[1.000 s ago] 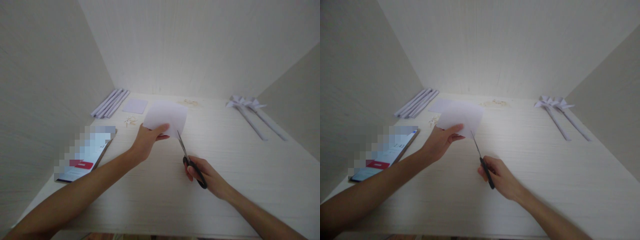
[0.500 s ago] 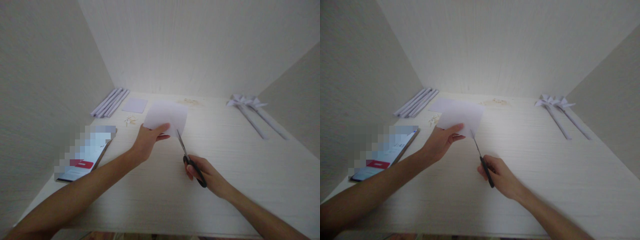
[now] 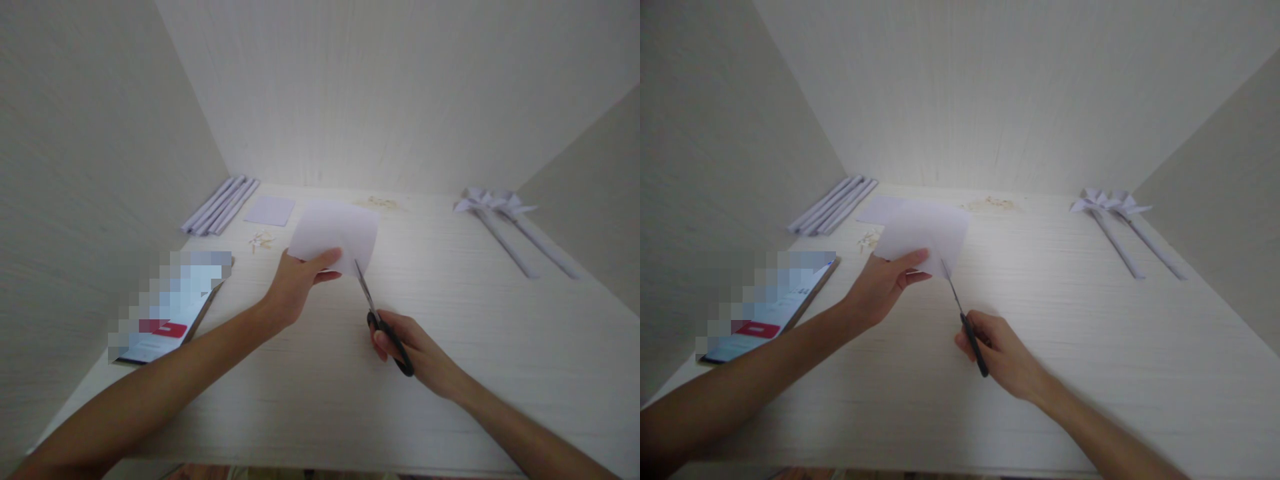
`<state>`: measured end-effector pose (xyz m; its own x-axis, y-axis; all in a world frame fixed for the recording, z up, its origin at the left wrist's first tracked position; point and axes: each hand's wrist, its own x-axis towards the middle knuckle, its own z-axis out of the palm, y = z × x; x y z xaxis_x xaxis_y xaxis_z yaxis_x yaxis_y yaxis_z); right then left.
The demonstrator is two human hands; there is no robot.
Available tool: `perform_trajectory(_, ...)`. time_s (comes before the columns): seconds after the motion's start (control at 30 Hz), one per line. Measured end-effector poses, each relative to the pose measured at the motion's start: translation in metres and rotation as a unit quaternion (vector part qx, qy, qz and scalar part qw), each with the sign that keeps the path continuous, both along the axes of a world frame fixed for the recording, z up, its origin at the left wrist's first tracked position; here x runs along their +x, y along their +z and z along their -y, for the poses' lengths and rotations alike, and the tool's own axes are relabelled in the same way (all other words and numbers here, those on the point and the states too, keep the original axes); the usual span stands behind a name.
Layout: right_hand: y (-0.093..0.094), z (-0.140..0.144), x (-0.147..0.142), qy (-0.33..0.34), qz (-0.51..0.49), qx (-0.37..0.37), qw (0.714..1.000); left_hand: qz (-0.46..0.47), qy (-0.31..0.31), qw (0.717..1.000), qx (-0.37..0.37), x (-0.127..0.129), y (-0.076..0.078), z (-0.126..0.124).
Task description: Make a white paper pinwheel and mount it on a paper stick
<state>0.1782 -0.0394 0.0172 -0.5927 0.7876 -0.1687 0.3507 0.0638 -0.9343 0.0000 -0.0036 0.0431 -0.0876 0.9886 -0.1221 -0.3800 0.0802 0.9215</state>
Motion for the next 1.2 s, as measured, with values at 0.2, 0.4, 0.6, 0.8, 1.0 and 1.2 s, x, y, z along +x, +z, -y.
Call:
perform_trajectory(0.2, -0.0020, 0.0005, 0.0011, -0.003, 0.006, -0.002, 1.000, -0.003, 0.002, 1.000, 0.002, 0.0001, 0.0000, -0.0001)
perform_trajectory(0.4, -0.0033, -0.0003, -0.0001, -0.003, 0.015, 0.006, 1.000, -0.007, 0.001, 1.000, 0.000, -0.0007, 0.0001, -0.0004)
perform_trajectory(0.6, -0.0042, -0.0003, 0.0001, -0.006, 0.025, 0.016, 1.000, -0.009, -0.002, 1.000, 0.001, -0.0006, 0.0003, -0.0004)
perform_trajectory(0.8, -0.0046, 0.0005, 0.0000, -0.007, 0.030, 0.025, 0.999, -0.008, 0.001, 1.000, 0.002, -0.0007, 0.0006, -0.0001)
perform_trajectory(1.0, -0.0049, 0.0013, 0.0004, -0.012, 0.036, 0.028, 0.999, -0.009, -0.002, 1.000, 0.002, -0.0008, 0.0006, -0.0001)
perform_trajectory(1.2, -0.0065, 0.0009, 0.0018, -0.009, 0.043, 0.033, 0.998, -0.012, 0.002, 1.000, -0.004, -0.0005, 0.0003, -0.0015)
